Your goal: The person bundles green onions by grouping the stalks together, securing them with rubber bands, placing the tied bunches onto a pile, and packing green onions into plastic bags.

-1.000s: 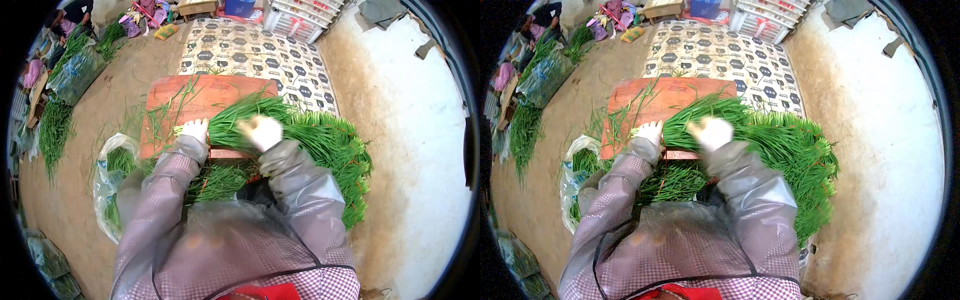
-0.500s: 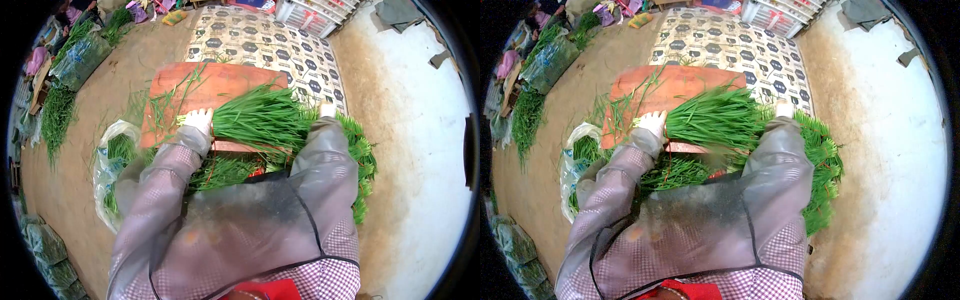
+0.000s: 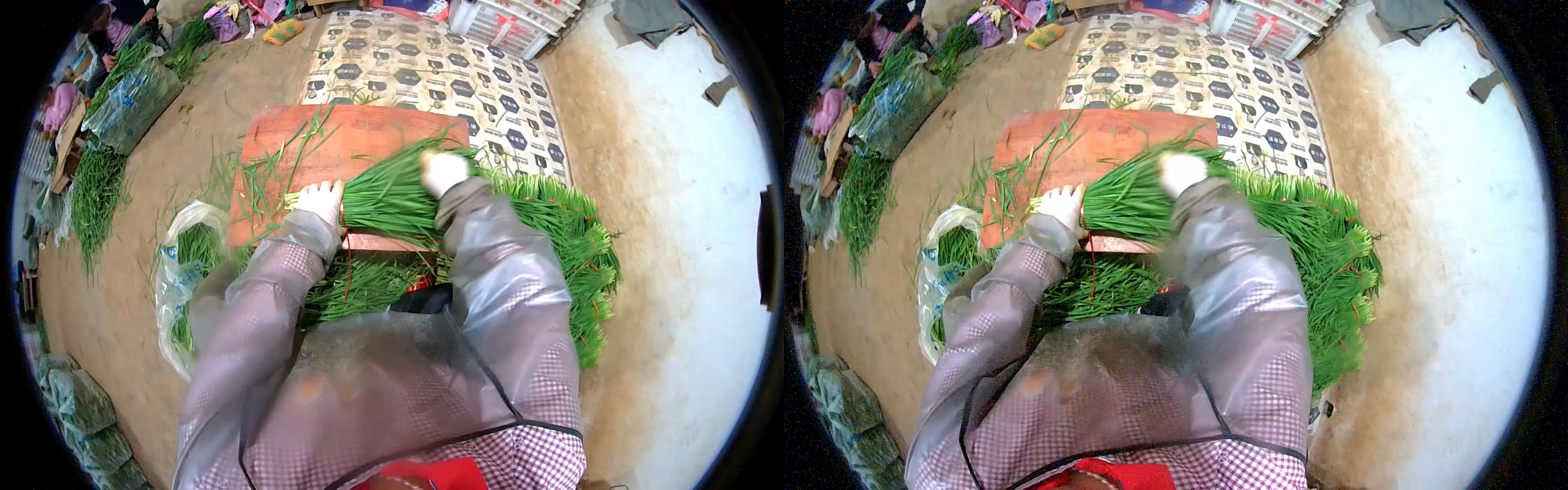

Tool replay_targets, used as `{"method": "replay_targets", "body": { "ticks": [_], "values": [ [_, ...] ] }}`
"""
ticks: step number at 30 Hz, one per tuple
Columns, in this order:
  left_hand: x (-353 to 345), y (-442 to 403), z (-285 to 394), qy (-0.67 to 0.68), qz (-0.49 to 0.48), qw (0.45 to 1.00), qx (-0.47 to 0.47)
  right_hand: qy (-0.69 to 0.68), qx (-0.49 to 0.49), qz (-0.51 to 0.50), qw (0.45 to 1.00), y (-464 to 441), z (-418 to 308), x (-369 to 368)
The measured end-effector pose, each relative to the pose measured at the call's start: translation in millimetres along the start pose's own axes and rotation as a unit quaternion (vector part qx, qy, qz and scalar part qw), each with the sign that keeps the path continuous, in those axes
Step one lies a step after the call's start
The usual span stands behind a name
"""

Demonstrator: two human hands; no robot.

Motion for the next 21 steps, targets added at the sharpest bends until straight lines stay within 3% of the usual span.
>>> {"method": "replay_targets", "body": {
  "ticks": [1,3,5,6,7,9,11,12,13,15,16,18,19,20,21],
  "values": [
    [1.6,3.3,0.6,0.001,-0.005,1.000,0.002,-0.016,-0.073,0.027,0.997,-14.6,31.6,3.8],
    [7.1,2.6,1.0,0.021,0.010,1.000,-0.009,-0.063,-0.112,0.137,0.982,-20.5,59.8,41.8],
    [3.3,-1.7,0.0,0.016,0.001,1.000,-0.007,-0.150,-0.010,0.216,0.965,-40.8,74.0,52.3],
    [1.4,-3.1,-0.4,0.009,-0.007,1.000,-0.007,-0.163,-0.004,0.140,0.977,-43.4,65.4,58.0],
    [1.1,-3.9,-0.7,0.008,-0.009,1.000,-0.003,-0.166,-0.001,0.138,0.976,-44.9,56.4,51.7],
    [0.9,-2.9,-0.5,0.020,0.010,1.000,-0.011,-0.036,0.034,-0.084,0.995,-47.9,34.9,15.1],
    [-3.1,-2.6,-1.9,0.018,0.021,1.000,-0.010,0.007,0.065,-0.111,0.992,-70.9,52.2,-56.7],
    [-3.7,-2.7,-2.1,0.017,0.034,0.999,-0.011,-0.039,0.056,-0.064,0.996,-55.0,46.6,-35.2],
    [-3.5,-3.3,-1.7,0.017,0.032,0.999,-0.010,0.047,0.000,-0.099,0.994,-58.4,42.0,-16.3],
    [-3.4,-4.2,-1.7,0.011,0.003,1.000,0.006,-0.042,-0.097,0.024,0.994,-81.2,86.7,-9.5],
    [-5.4,-5.2,-2.1,0.011,0.001,1.000,0.004,-0.067,-0.136,0.078,0.985,-69.7,84.8,30.0],
    [-9.5,-6.7,-3.5,0.009,0.014,1.000,0.000,-0.099,-0.157,0.169,0.968,-71.0,96.5,74.7],
    [-8.8,-6.6,-2.7,0.010,0.013,1.000,-0.001,-0.169,-0.114,0.219,0.954,-83.4,112.6,86.9],
    [-7.0,-6.1,-2.2,0.012,0.005,1.000,0.005,-0.269,-0.115,0.268,0.918,-82.5,110.2,109.9],
    [-5.2,-6.3,-1.7,0.014,-0.003,1.000,0.011,-0.552,-0.096,0.268,0.784,-89.6,109.7,121.0]
  ]
}}
Point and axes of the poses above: each hand's wrist, its own y-axis away from the middle knuckle, its own x-axis out of the back of the hand, z = x × y, the point moved 4 cm from there along -y, towards the middle knuckle, and after that the axes turned 3 degrees about -y, right-handed, at the moved point
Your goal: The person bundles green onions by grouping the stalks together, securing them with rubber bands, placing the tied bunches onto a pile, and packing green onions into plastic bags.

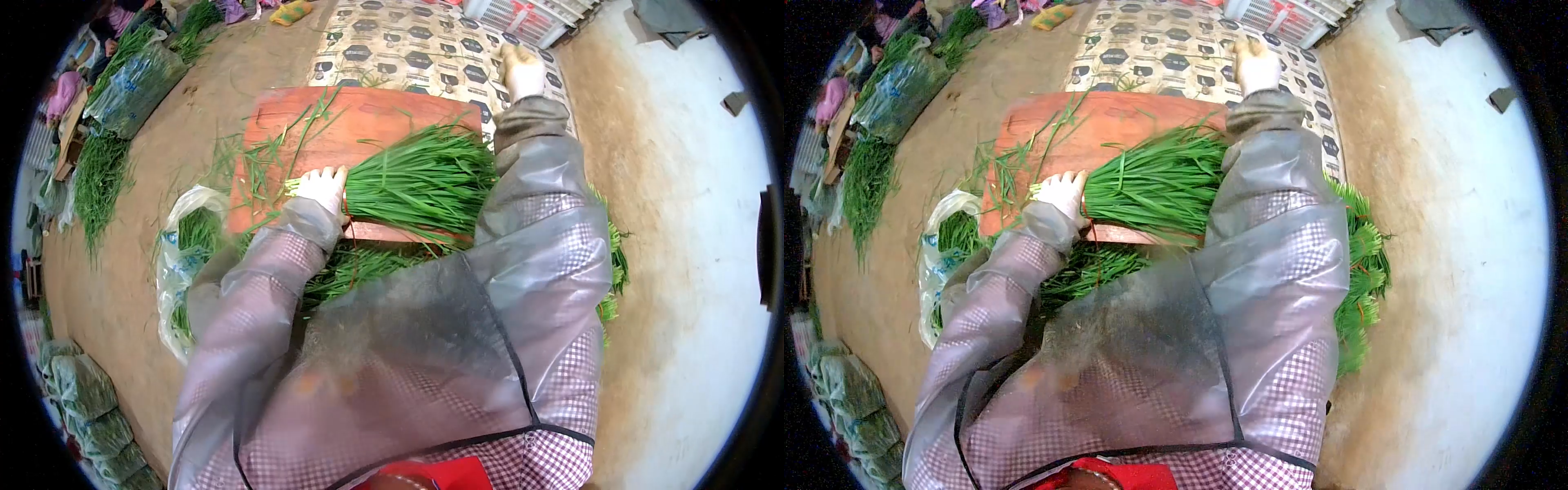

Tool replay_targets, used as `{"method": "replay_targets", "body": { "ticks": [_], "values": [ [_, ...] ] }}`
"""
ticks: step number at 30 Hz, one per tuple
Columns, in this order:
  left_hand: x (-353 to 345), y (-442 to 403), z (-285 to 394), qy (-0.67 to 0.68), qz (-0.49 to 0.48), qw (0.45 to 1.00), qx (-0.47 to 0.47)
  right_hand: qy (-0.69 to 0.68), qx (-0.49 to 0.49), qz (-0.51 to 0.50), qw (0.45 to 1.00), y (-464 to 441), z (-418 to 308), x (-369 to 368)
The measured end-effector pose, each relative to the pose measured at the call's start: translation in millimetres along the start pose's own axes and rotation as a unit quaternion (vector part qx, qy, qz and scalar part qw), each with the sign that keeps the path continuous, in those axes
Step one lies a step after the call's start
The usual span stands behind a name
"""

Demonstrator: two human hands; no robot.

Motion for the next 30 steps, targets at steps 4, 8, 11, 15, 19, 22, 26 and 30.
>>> {"method": "replay_targets", "body": {
  "ticks": [4,8,11,15,19,22,26,30],
  "values": [
    [-0.8,0.9,-0.5,-0.004,0.007,1.000,-0.006,-0.147,-0.042,-0.099,0.983,23.8,-33.9,-29.4],
    [1.5,-0.5,-0.4,-0.001,-0.022,1.000,-0.006,0.289,0.030,-0.331,0.898,88.2,36.6,-49.1],
    [-1.2,-1.1,-2.1,-0.007,-0.023,1.000,0.001,0.456,0.089,-0.415,0.782,163.9,43.9,-34.4],
    [4.7,2.3,0.7,-0.003,-0.012,1.000,-0.007,0.651,-0.077,-0.185,0.732,119.9,94.9,74.4],
    [7.0,2.4,2.1,-0.006,-0.008,1.000,-0.010,0.487,-0.154,-0.171,0.842,123.2,53.6,118.0],
    [7.6,5.0,0.9,-0.003,-0.011,1.000,-0.004,0.348,-0.249,-0.353,0.832,181.6,37.9,58.9],
    [4.1,3.4,1.1,-0.012,0.003,1.000,-0.014,0.521,-0.033,-0.371,0.768,235.3,54.3,-15.0],
    [2.1,3.2,-0.5,-0.003,0.000,1.000,-0.010,0.579,-0.008,-0.288,0.762,217.3,77.1,-11.6]
  ]
}}
Point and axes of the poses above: each hand's wrist, its own y-axis away from the middle knuckle, its own x-axis out of the back of the hand, z = x × y, the point moved 4 cm from there along -y, towards the middle knuckle, and after that the axes turned 3 degrees about -y, right-handed, at the moved point
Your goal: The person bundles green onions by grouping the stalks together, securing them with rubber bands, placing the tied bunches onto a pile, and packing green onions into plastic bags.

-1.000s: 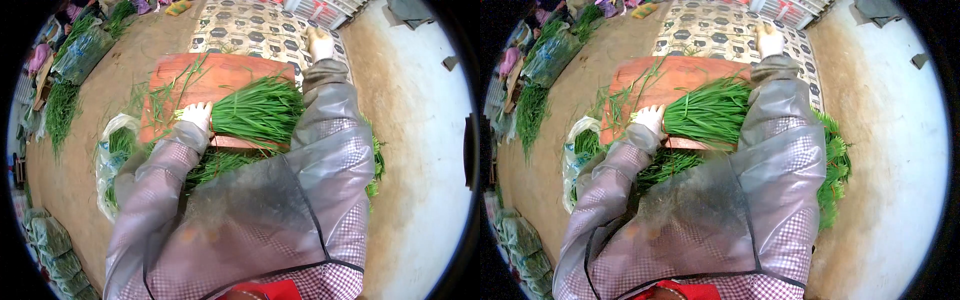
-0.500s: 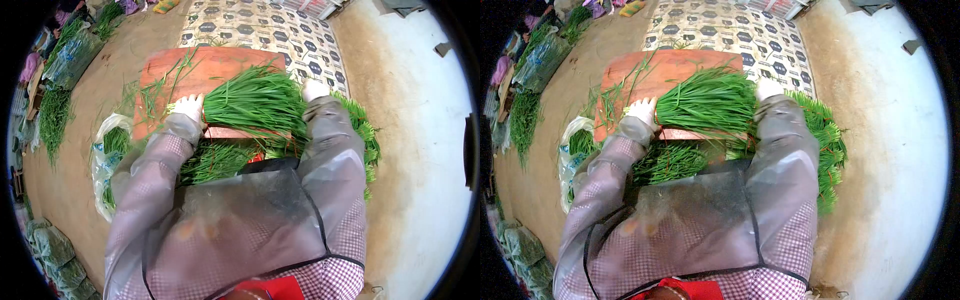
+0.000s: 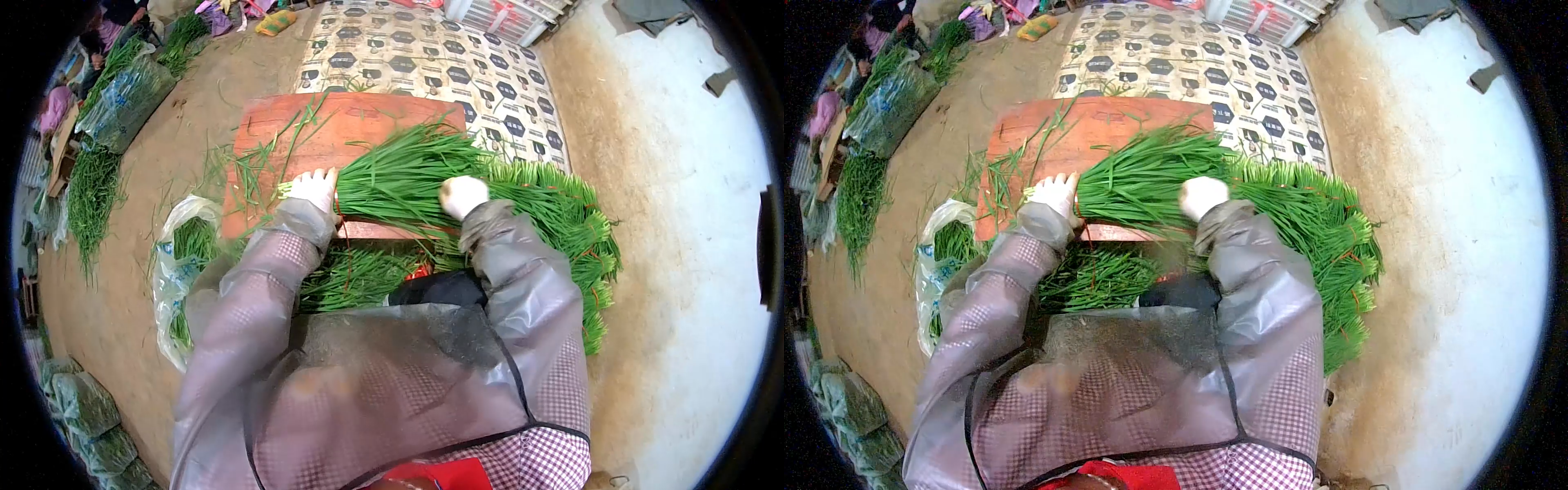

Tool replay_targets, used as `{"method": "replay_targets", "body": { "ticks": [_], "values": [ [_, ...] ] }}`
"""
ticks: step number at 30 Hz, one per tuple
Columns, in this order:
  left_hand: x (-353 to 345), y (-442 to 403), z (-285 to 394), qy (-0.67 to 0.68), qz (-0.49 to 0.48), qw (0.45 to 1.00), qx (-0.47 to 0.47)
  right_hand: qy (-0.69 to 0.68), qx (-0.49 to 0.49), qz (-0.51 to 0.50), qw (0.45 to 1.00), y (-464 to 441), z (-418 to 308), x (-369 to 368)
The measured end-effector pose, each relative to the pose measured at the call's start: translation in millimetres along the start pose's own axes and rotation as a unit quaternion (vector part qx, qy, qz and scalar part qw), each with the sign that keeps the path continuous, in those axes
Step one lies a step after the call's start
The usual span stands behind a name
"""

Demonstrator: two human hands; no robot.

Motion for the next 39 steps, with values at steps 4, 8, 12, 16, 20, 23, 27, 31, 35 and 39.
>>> {"method": "replay_targets", "body": {
  "ticks": [4,8,12,16,20,23,27,31,35,39],
  "values": [
    [-2.3,-2.6,-1.6,-0.006,-0.016,1.000,0.001,0.009,-0.124,0.045,0.991,-16.4,88.0,42.2],
    [4.7,0.0,0.4,0.003,-0.027,1.000,0.002,-0.103,-0.074,0.236,0.963,-9.5,59.0,127.6],
    [0.0,1.0,-0.7,0.005,0.000,1.000,0.005,-0.116,0.330,0.238,0.906,1.3,-86.3,125.6],
    [6.2,4.5,1.3,-0.011,-0.019,1.000,0.009,0.119,0.343,-0.036,0.931,-3.7,-173.1,29.4],
    [2.7,9.3,-8.3,0.020,0.020,1.000,-0.005,0.025,0.309,0.005,0.951,-22.0,-159.4,15.1],
    [8.2,15.5,-32.1,0.036,0.031,0.998,-0.033,-0.013,0.284,0.009,0.959,-28.1,-157.0,10.8],
    [9.0,59.3,-100.7,0.049,0.067,0.995,0.051,-0.013,0.281,0.065,0.957,-27.4,-150.5,17.0],
    [2.0,102.6,-160.3,0.267,0.051,0.962,0.043,-0.111,0.236,0.122,0.958,-8.0,-146.4,59.4],
    [5.6,137.4,-153.6,0.533,0.074,0.842,0.028,-0.317,0.239,0.075,0.915,17.6,-173.3,98.8],
    [37.0,143.7,-125.6,0.654,0.111,0.744,-0.084,-0.537,0.247,-0.058,0.805,42.3,-218.0,94.8]
  ]
}}
Point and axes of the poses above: each hand's wrist, its own y-axis away from the middle knuckle, its own x-axis out of the back of the hand, z = x × y, the point moved 4 cm from there along -y, towards the middle knuckle, and after that the axes turned 3 degrees about -y, right-handed, at the moved point
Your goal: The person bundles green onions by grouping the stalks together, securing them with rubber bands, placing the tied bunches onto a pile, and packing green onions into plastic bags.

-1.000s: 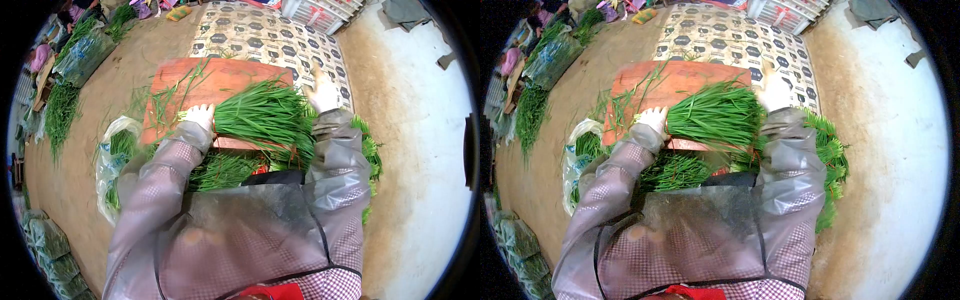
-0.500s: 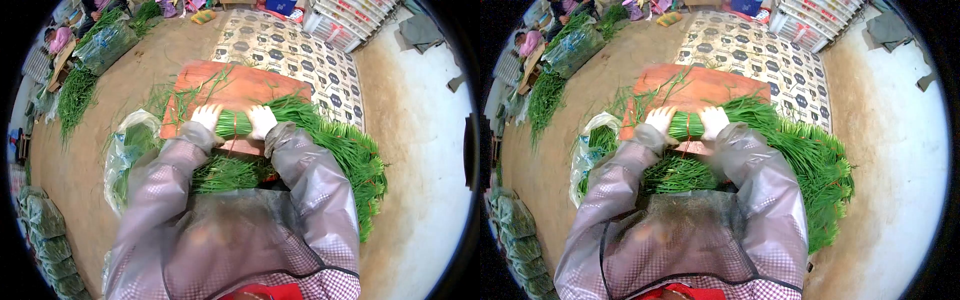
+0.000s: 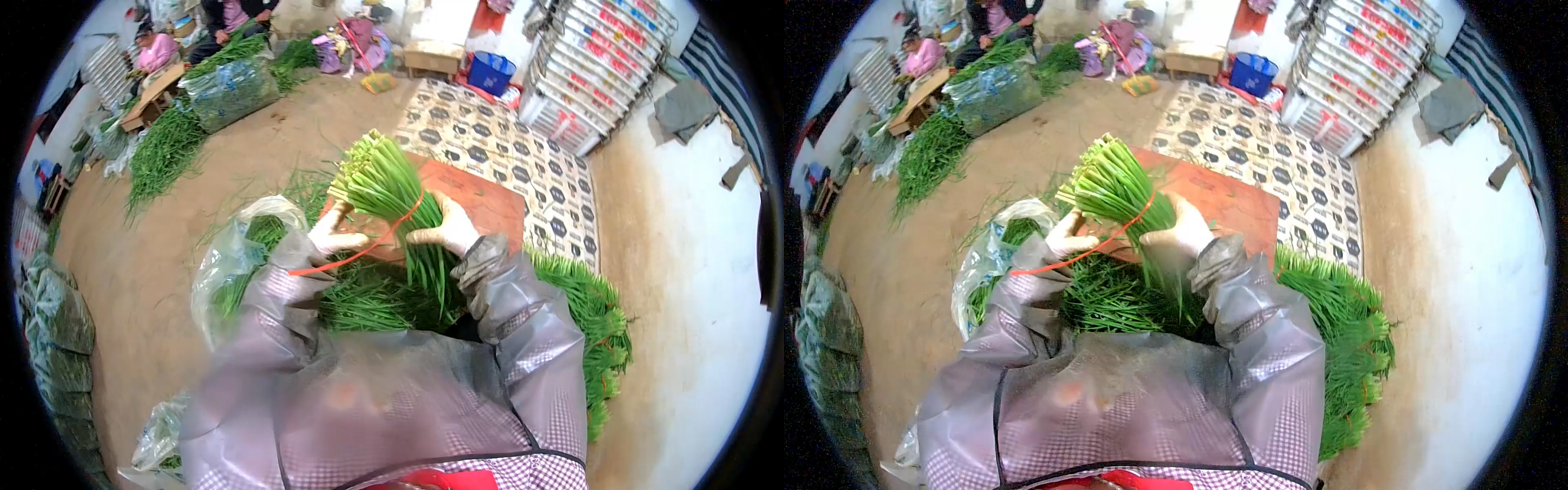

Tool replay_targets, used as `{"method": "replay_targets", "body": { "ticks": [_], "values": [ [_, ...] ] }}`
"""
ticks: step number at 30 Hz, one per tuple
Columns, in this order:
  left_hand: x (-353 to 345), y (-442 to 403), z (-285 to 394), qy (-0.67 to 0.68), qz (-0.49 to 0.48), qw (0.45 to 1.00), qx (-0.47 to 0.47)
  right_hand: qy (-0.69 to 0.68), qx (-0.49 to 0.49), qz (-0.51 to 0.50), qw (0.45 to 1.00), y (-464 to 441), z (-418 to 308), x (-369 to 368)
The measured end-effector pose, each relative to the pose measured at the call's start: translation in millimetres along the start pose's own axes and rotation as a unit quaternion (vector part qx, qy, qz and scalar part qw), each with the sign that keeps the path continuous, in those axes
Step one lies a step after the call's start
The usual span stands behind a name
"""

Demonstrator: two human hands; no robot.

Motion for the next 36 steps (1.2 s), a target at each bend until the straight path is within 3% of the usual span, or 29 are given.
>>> {"method": "replay_targets", "body": {
  "ticks": [1,2,4,8,10,11,12,13,14,17,19,20,23,25,27,28,29,31,32,35,36],
  "values": [
    [-16.8,7.3,24.1,0.145,-0.010,0.989,-0.036,-0.059,-0.010,-0.024,0.998,5.7,-16.9,-18.9],
    [-17.3,4.6,24.9,0.060,-0.013,0.998,-0.029,-0.106,-0.010,-0.050,0.993,11.4,-33.2,-35.8],
    [-18.1,21.2,33.5,0.075,0.025,0.996,-0.046,-0.174,-0.006,-0.098,0.980,26.3,-64.7,-73.4],
    [-21.6,59.0,48.2,0.148,0.129,0.977,-0.089,-0.139,0.010,-0.156,0.978,27.1,-67.6,-110.9],
    [-26.0,78.2,75.4,0.205,0.112,0.969,-0.074,-0.044,-0.019,-0.243,0.969,27.8,-70.5,-119.0],
    [-27.7,86.1,83.2,0.260,0.089,0.959,-0.062,-0.142,-0.004,-0.229,0.963,33.9,-74.4,-121.6],
    [-22.9,88.9,82.4,0.173,0.141,0.970,-0.092,-0.152,0.023,-0.167,0.974,29.7,-79.2,-113.7],
    [-22.9,92.7,79.6,0.175,0.146,0.969,-0.093,-0.160,0.049,-0.105,0.980,24.5,-84.6,-105.7],
    [-23.9,97.1,74.0,0.224,0.145,0.961,-0.074,-0.151,0.137,-0.049,0.978,24.9,-93.1,-100.6],
    [-33.2,105.2,81.8,0.296,0.144,0.942,-0.060,0.023,0.247,0.038,0.968,36.5,-130.9,-115.5],
    [-33.8,107.3,78.9,0.305,0.142,0.939,-0.075,0.115,0.203,0.074,0.970,39.6,-134.3,-129.6],
    [-33.2,107.4,77.2,0.306,0.142,0.938,-0.076,0.176,0.232,0.089,0.952,36.0,-132.5,-133.2],
    [-28.4,106.6,72.1,0.271,0.177,0.943,-0.079,0.181,0.237,0.120,0.947,33.8,-133.9,-137.1],
    [-23.2,107.8,62.4,0.249,0.213,0.941,-0.084,0.175,0.222,0.108,0.953,32.8,-133.4,-139.1],
    [-20.1,106.0,56.1,0.208,0.220,0.948,-0.099,-0.030,0.185,0.093,0.978,35.0,-135.7,-136.3],
    [-19.8,104.6,53.0,0.203,0.226,0.947,-0.105,-0.091,0.222,0.071,0.968,38.7,-145.6,-135.8],
    [-19.4,103.5,50.0,0.197,0.231,0.946,-0.111,-0.089,0.221,0.070,0.969,40.2,-150.5,-135.8],
    [-19.4,104.8,60.8,0.162,0.226,0.955,-0.105,-0.003,0.313,-0.003,0.950,46.5,-162.3,-143.3],
    [-21.3,103.4,64.7,0.172,0.210,0.957,-0.100,0.091,0.286,-0.040,0.953,46.2,-159.8,-143.4],
    [-26.5,92.1,56.5,0.188,0.196,0.957,-0.106,0.119,0.264,-0.041,0.956,44.9,-152.9,-149.1],
    [-28.7,84.2,52.2,0.341,0.144,0.920,-0.128,0.119,0.264,-0.041,0.956,44.7,-152.2,-147.8]
  ]
}}
Point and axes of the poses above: each hand's wrist, its own y-axis away from the middle knuckle, its own x-axis out of the back of the hand, z = x × y, the point moved 4 cm from there along -y, towards the middle knuckle, and after that the axes turned 3 degrees about -y, right-handed, at the moved point
